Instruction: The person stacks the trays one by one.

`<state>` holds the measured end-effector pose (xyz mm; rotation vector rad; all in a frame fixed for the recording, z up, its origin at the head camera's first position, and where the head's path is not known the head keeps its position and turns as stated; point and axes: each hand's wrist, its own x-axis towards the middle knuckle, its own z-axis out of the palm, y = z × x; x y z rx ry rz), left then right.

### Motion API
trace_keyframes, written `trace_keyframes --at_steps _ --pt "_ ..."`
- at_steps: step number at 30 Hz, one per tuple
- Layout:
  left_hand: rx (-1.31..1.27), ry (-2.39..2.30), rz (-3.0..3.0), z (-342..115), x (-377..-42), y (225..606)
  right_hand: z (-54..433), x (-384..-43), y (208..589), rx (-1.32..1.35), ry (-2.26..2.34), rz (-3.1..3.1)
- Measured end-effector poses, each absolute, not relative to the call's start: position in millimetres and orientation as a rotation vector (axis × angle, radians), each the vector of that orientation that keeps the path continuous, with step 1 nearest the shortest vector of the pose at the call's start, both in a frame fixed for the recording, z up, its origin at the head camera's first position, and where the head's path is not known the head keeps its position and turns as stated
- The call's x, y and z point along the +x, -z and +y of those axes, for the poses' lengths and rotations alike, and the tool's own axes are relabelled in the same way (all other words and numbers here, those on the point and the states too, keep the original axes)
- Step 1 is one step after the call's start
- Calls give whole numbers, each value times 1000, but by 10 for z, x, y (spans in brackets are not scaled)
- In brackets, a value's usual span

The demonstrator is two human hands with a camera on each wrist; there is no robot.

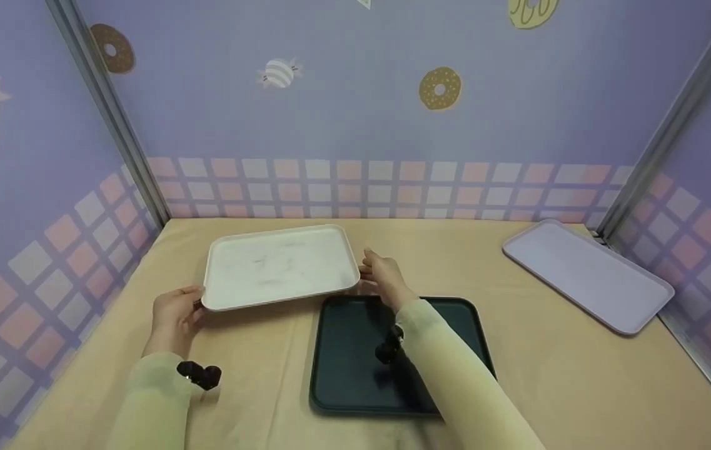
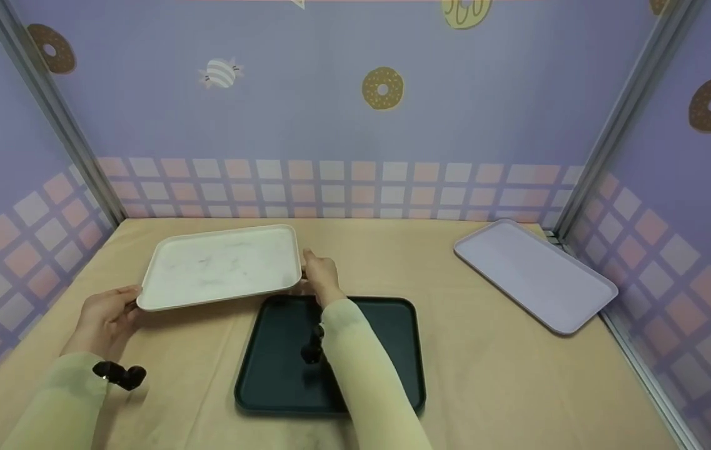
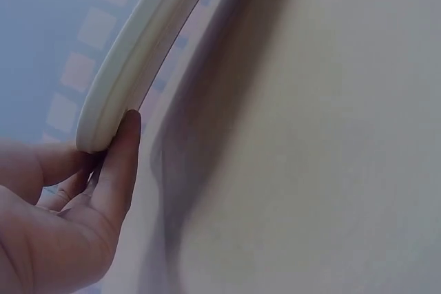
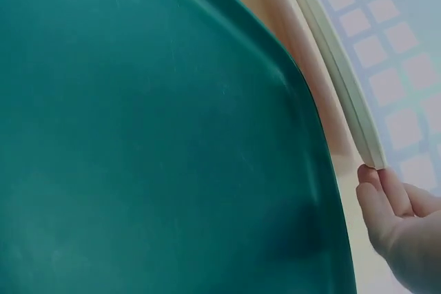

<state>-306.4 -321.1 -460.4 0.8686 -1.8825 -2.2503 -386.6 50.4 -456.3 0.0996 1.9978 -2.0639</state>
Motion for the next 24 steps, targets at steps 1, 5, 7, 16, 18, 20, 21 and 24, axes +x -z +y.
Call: trace_keyframes --at_steps 1,5,7,16,18,20,21,24 --pt "854 2242 -1904 -3193 -3063 4592 523 -3870 4559 113 2074 1997" --pt "800 2217 -1976 -3105 -3047 4535 624 -3874 4539 143 2073 2033" --pt "760 2203 -2001 -3061 -3026 4500 687 -3864 4530 144 2073 2059" --pt "619 2292 -1970 -2851 -2996 4397 1071 -3824 4540 117 2057 2124" --pt "604 2326 -1938 -2786 -2991 4393 1167 -3800 4542 126 2076 2124" --pt "596 2330 -1930 -2716 -2989 4399 1268 -3777 4538 127 2101 2125" --pt "591 2331 -1923 -2676 -2988 4402 1321 -3766 4536 123 2118 2124" --pt "554 2337 -1912 -2540 -2977 4408 1483 -3728 4524 94 2162 2105"
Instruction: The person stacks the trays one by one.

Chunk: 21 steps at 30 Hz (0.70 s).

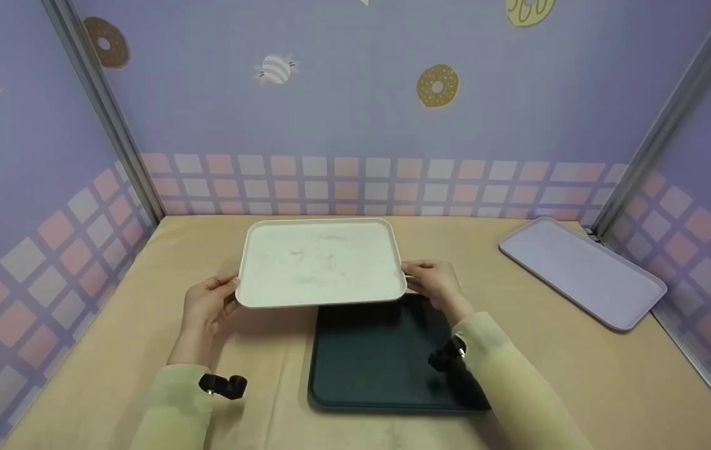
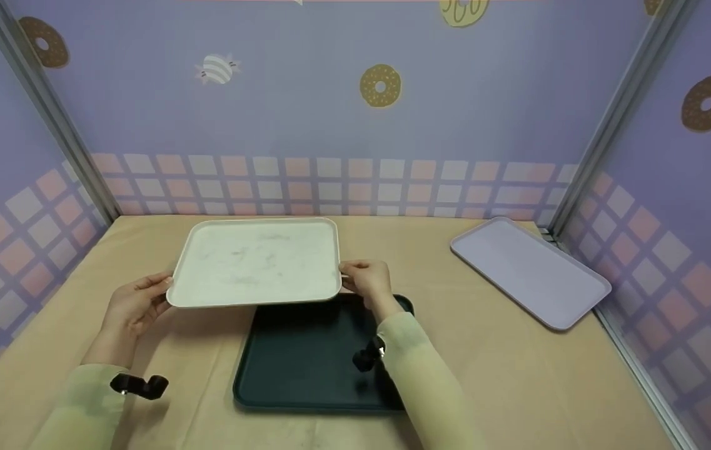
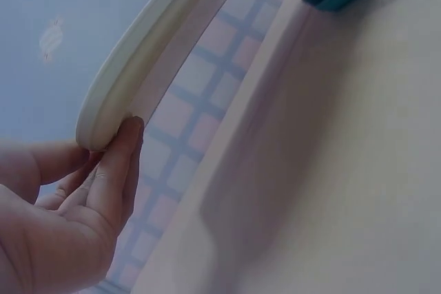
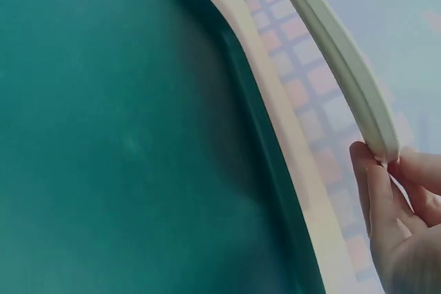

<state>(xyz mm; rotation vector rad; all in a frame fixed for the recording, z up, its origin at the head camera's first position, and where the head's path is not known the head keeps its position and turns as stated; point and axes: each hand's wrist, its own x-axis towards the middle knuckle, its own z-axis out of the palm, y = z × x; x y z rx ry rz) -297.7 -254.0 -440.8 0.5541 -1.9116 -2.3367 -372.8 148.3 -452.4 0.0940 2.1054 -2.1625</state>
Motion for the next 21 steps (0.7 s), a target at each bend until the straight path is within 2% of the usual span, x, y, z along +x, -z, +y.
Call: trace_keyframes --at_steps 9,21 --pt "325 2446 -1941 -2174 -2942 4401 2025 -3520 4561 62 2188 2083" --pt "220 2537 -2027 -1806 -2880 4535 2573 -3175 4482 48 2196 2030"
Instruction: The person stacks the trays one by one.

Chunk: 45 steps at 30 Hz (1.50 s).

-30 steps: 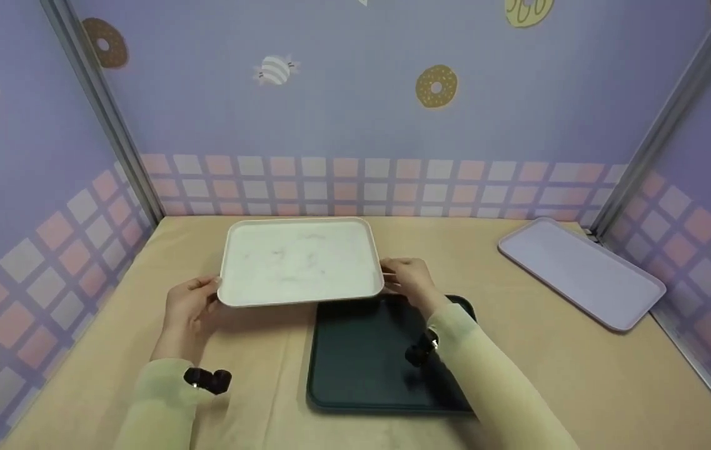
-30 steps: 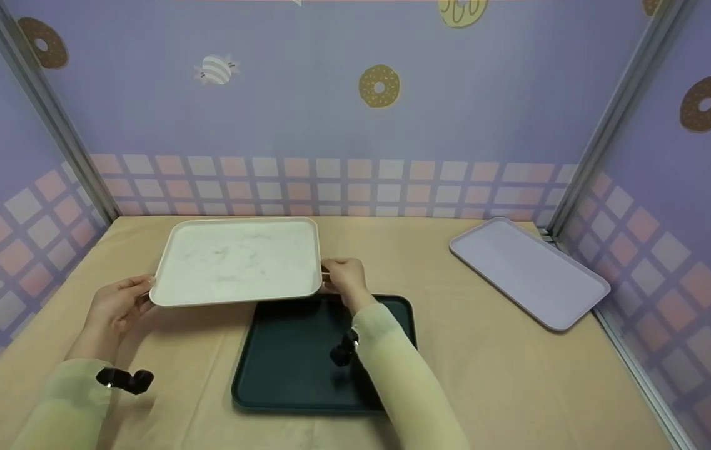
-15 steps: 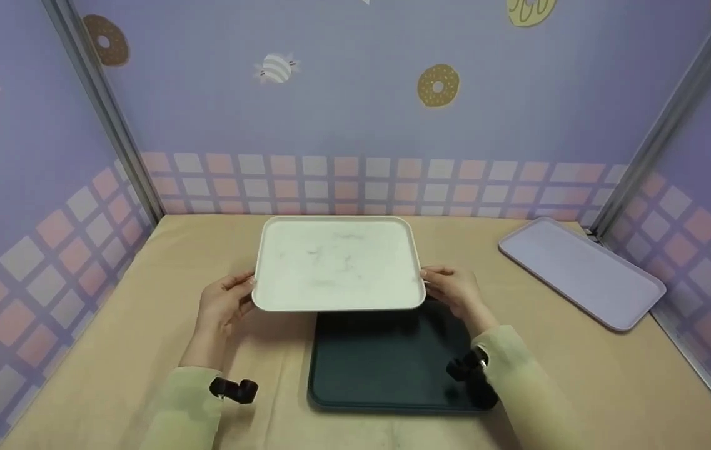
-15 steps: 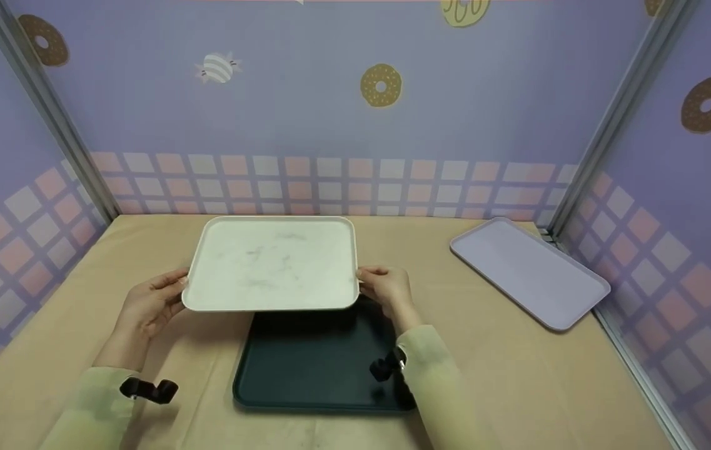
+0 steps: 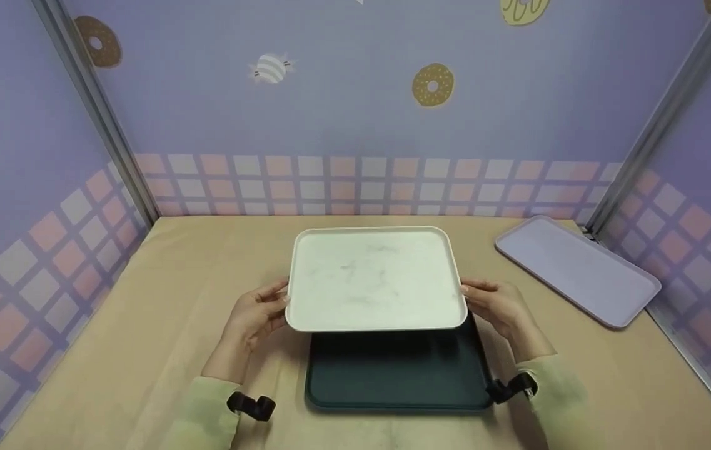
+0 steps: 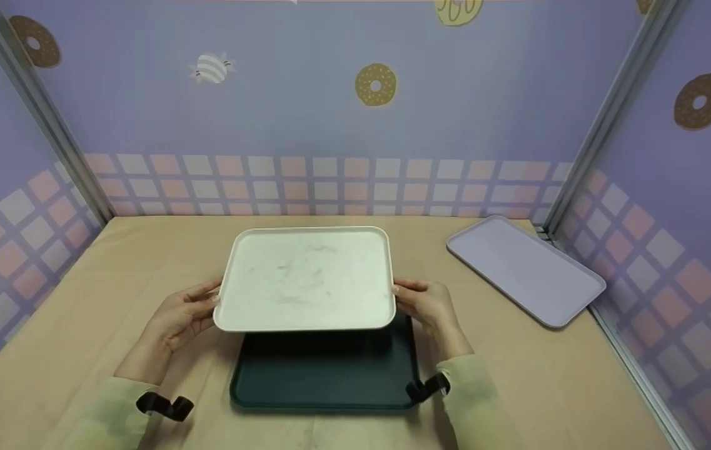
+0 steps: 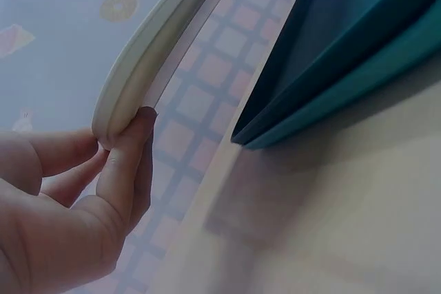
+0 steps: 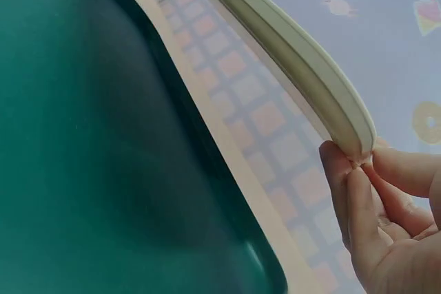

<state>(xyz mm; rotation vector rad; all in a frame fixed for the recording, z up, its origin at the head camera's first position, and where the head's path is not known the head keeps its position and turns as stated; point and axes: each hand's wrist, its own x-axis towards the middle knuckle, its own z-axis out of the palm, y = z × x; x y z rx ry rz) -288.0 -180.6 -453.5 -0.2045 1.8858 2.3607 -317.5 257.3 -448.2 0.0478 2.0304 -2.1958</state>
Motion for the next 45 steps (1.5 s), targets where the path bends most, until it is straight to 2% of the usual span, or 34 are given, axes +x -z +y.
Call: trace_keyframes --at_steps 11,28,45 --pt "-109 -2313 1838 -1682 -2754 4516 2888 -2955 4521 -23 2075 2035" --pt "-220 -2187 2101 -1563 -2660 4522 3033 -2874 4464 -42 1811 2201" --pt "-77 -1676 2467 -1570 -2595 4487 3056 -2831 4477 -105 1596 2219"
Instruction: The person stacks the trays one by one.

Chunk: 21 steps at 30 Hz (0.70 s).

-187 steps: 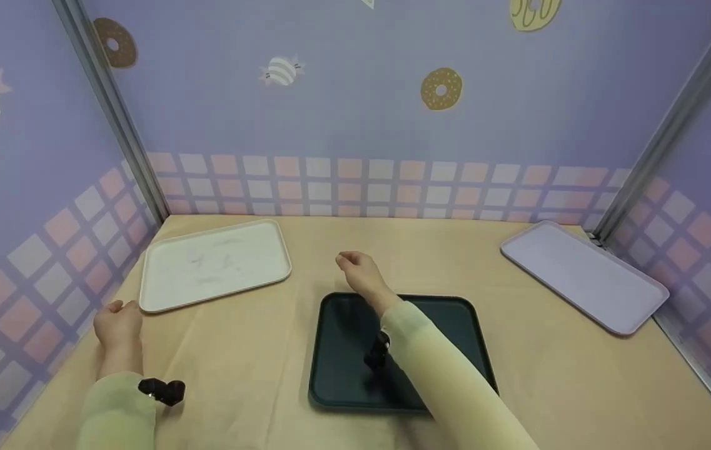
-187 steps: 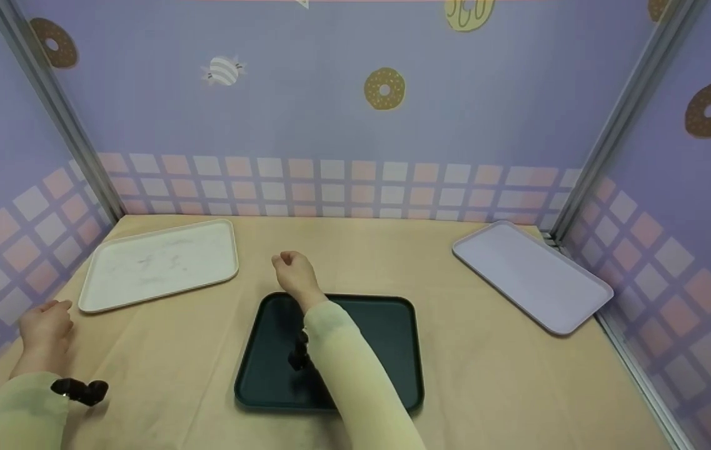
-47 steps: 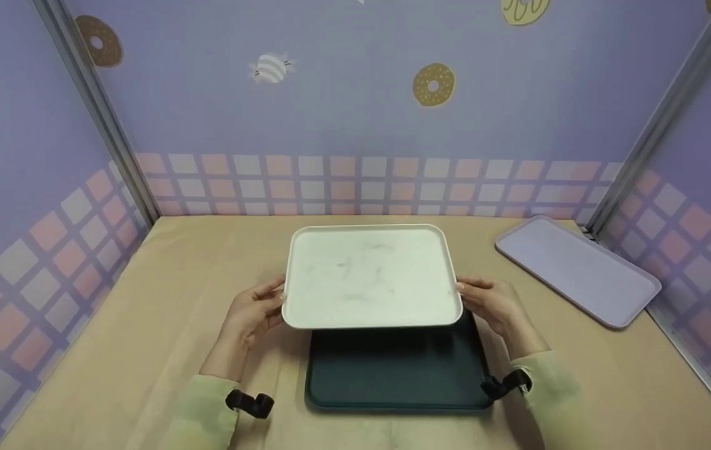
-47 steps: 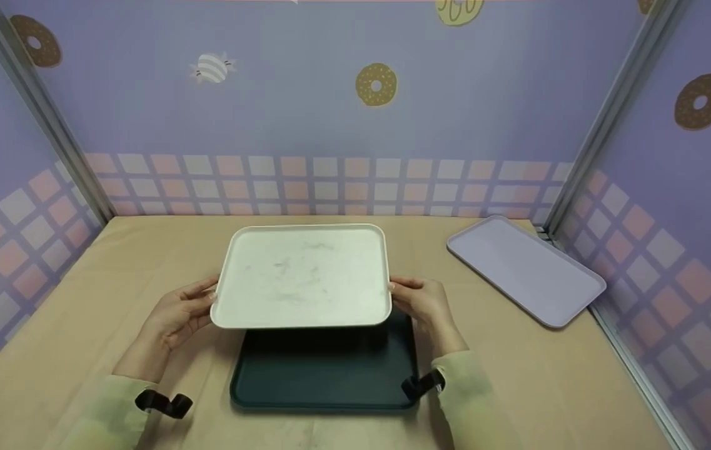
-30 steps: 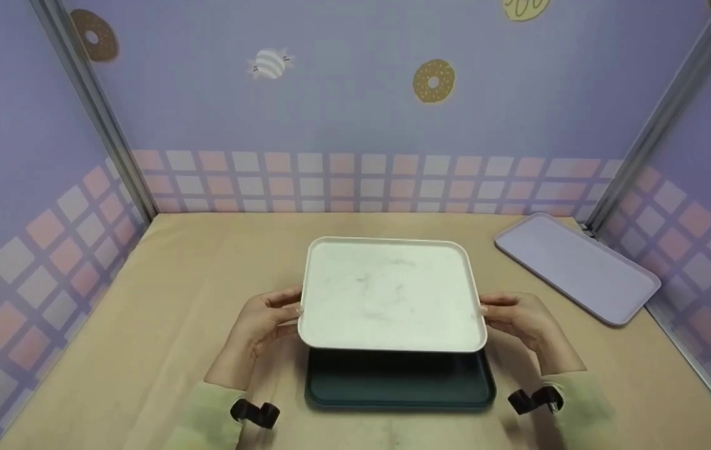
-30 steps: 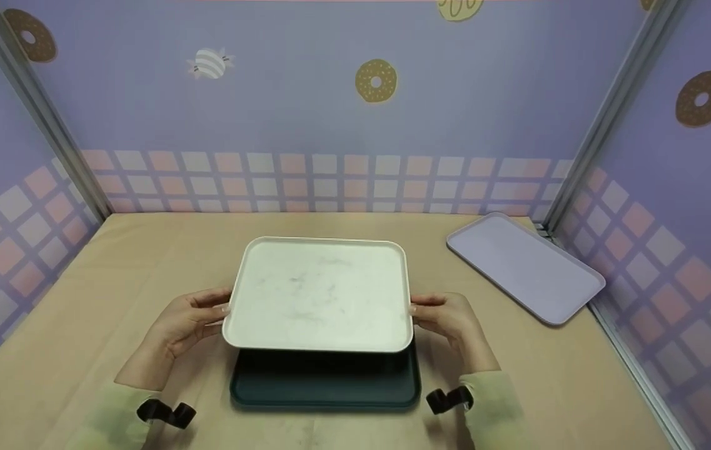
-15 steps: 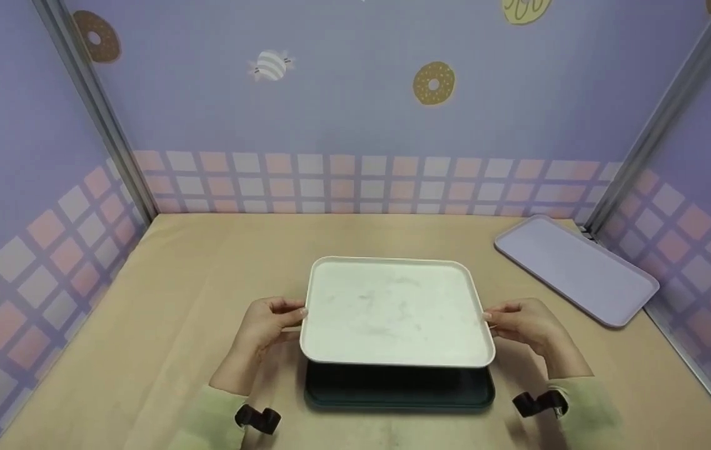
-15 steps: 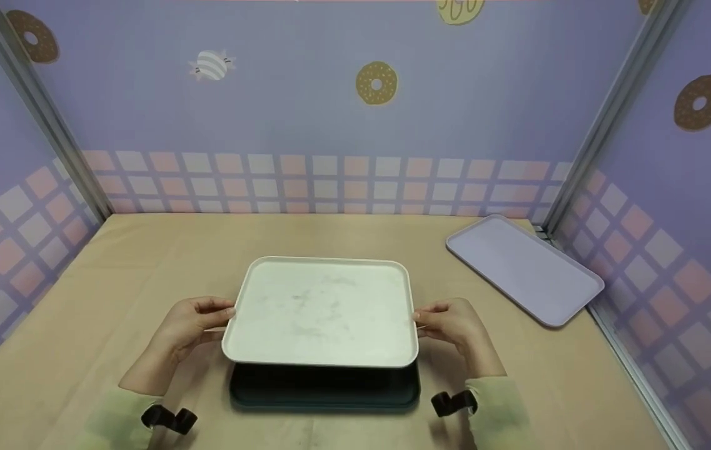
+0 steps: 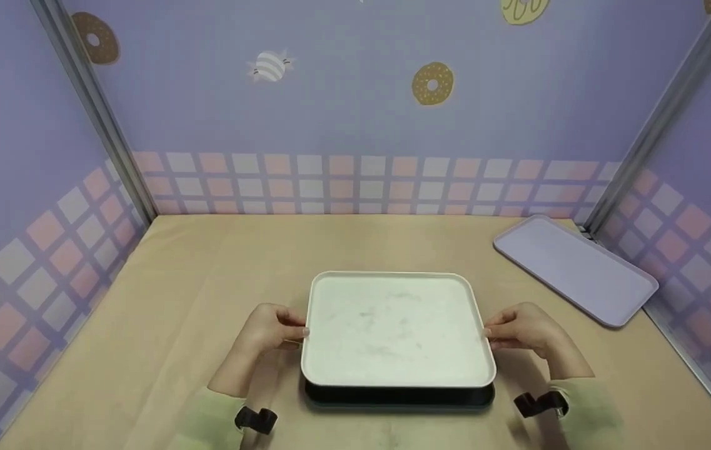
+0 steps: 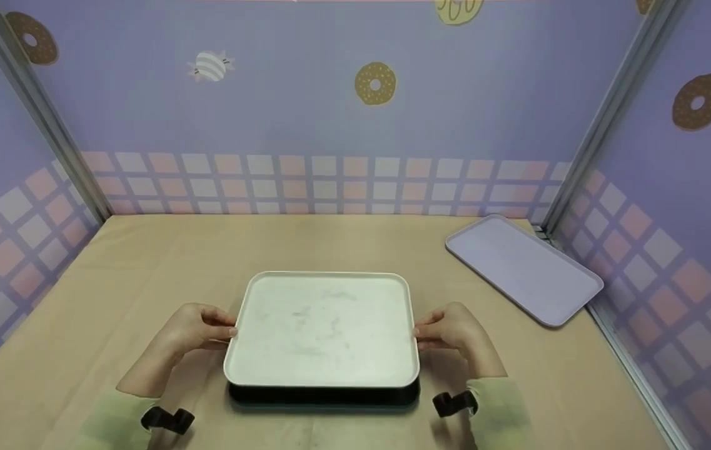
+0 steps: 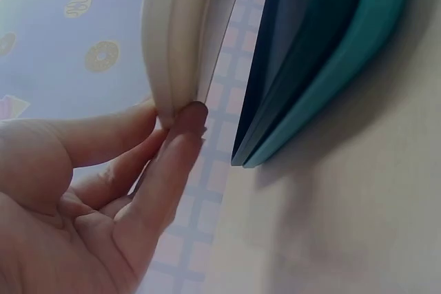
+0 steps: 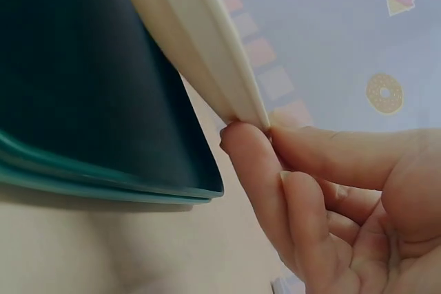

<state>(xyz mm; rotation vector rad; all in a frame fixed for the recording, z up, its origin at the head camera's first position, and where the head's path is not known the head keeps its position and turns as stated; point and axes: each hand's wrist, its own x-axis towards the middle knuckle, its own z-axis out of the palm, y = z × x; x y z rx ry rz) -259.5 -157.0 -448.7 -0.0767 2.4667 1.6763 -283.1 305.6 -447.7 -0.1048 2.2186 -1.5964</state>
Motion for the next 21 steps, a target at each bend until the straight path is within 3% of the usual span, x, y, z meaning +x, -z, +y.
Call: trace_keyframes --at_steps 21 --pt "85 -1444 2567 -1550 -2553 4543 2992 -2842 4556 -142 1384 2339"
